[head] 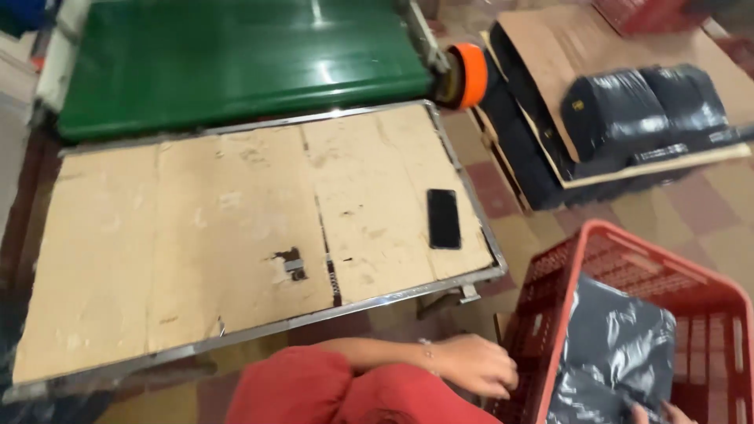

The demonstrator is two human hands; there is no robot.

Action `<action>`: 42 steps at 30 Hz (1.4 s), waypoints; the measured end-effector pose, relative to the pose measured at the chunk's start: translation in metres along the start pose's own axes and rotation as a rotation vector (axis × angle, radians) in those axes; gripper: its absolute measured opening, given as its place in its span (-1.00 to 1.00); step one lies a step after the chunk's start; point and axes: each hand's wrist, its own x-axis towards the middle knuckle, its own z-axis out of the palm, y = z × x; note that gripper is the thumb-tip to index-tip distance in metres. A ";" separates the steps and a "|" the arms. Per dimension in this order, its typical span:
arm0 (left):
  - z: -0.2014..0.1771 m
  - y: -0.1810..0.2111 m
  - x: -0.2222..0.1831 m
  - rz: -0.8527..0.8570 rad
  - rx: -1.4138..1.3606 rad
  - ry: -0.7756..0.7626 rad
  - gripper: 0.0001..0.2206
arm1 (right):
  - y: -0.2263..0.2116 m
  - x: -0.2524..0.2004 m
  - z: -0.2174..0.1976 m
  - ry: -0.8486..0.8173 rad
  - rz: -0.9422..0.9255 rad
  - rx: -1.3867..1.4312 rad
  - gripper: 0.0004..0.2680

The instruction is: Catching plastic bags from a conveyor belt, folding them, and stacking them into a crate.

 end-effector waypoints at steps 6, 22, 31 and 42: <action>-0.064 -0.037 -0.229 -0.792 -0.074 0.469 -0.87 | -0.158 0.032 -0.008 0.223 -0.153 0.207 -0.79; -0.160 0.012 -0.483 -1.306 0.073 0.673 -0.88 | -0.659 0.024 0.209 -0.157 -0.587 0.258 -0.49; -0.197 -0.068 -0.569 -1.345 0.131 0.936 -0.85 | -0.656 0.007 0.221 -0.142 -0.489 0.126 -0.61; -0.178 -0.126 -0.589 -1.253 0.642 0.997 -0.90 | -0.655 0.018 0.240 -0.084 -0.504 0.146 -0.62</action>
